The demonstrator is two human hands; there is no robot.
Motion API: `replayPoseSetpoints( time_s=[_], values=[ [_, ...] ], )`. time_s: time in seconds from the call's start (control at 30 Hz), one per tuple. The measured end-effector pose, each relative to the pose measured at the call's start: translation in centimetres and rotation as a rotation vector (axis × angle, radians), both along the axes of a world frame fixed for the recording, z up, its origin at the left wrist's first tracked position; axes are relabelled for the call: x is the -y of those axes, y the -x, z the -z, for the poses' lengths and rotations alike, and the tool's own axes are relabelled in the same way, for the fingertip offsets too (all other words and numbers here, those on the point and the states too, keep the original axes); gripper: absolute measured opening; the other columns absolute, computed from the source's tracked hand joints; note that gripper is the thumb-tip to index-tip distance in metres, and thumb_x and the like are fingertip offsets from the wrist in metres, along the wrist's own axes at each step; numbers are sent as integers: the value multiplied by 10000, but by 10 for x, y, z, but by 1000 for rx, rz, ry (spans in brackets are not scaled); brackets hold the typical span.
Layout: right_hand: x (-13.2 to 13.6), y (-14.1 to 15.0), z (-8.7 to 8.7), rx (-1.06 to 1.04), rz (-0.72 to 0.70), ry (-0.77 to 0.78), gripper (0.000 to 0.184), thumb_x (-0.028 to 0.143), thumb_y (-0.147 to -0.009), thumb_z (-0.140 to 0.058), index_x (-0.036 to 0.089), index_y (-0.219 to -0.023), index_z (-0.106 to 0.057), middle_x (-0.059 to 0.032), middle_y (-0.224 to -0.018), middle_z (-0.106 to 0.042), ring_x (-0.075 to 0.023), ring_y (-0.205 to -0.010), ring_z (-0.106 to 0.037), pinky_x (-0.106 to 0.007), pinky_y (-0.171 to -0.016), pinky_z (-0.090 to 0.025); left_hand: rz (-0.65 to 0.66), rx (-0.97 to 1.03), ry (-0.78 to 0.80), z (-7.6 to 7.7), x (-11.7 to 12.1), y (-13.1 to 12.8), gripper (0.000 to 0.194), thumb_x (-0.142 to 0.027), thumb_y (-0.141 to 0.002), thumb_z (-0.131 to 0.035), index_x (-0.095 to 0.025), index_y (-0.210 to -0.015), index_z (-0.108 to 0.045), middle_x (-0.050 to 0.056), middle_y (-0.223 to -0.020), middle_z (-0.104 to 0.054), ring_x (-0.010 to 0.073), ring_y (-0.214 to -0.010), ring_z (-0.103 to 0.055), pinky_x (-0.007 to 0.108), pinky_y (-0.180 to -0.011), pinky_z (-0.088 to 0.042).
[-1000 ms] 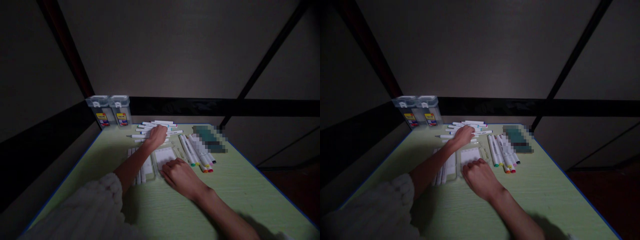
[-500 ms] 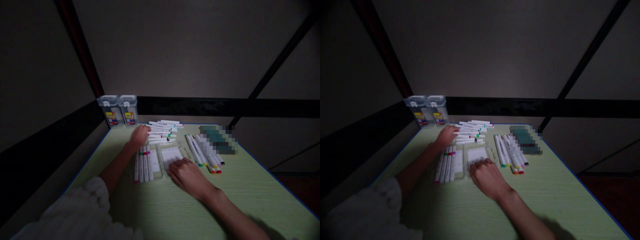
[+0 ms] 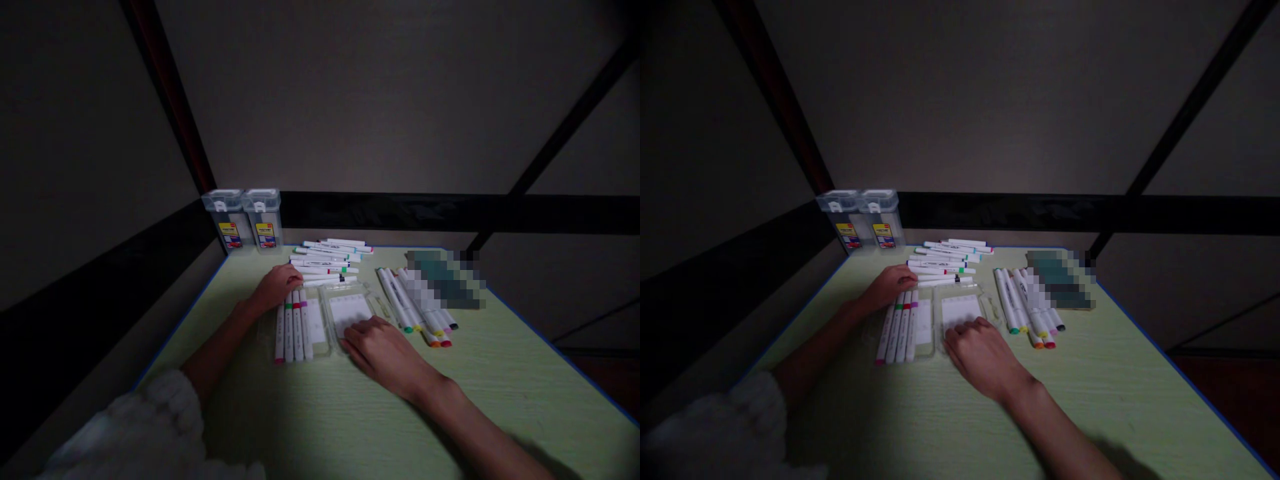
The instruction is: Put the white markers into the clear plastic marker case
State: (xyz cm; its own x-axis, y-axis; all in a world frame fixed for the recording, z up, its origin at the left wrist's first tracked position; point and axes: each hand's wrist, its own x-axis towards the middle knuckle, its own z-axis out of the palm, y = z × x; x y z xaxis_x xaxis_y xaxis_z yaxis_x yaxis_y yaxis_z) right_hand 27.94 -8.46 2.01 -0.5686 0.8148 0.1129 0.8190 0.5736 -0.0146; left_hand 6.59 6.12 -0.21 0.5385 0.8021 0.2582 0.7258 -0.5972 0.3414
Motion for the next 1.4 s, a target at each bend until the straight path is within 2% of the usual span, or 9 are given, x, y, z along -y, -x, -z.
replayPoseSetpoints(
  time_s=[0.33,0.57,0.7,1.07,1.4],
  values=[
    [1,-1,-1,-10,-82,77,307,262,-897,-330,160,-718,-557,-19,-668,-607,-146,-638,-560,-302,-673,-355,34,53,94,0,-9,-13,213,-259,-702,-532,-119,-736,-689,44,-704,-668,130,-661,-572,218,-622,-417],
    [1,1,-2,-19,-82,81,299,244,-890,-343,159,-705,-561,-20,-674,-611,-143,-634,-556,-301,-662,-348,-98,181,204,3,-3,-20,220,-215,-673,-536,-78,-757,-686,71,-723,-686,140,-662,-605,213,-611,-446],
    [2,-1,-1,-14,-79,87,309,250,-891,-339,158,-707,-570,-24,-667,-615,-146,-629,-560,-300,-654,-346,-124,199,242,3,-3,-21,211,-202,-648,-547,-71,-738,-686,69,-702,-685,145,-653,-605,211,-596,-450],
    [1,-4,0,-29,-83,111,365,278,-897,-317,149,-682,-583,-46,-653,-625,-155,-626,-572,-307,-660,-350,-53,197,358,2,-11,-12,178,-211,-586,-559,-98,-643,-684,30,-610,-668,138,-581,-578,195,-525,-414],
    [1,-3,1,-17,-88,82,323,254,-888,-345,149,-693,-580,-42,-654,-618,-143,-616,-556,-300,-644,-344,-49,203,334,3,-11,-13,151,-210,-577,-564,-105,-598,-671,20,-568,-643,124,-548,-551,195,-517,-392]
  ],
)
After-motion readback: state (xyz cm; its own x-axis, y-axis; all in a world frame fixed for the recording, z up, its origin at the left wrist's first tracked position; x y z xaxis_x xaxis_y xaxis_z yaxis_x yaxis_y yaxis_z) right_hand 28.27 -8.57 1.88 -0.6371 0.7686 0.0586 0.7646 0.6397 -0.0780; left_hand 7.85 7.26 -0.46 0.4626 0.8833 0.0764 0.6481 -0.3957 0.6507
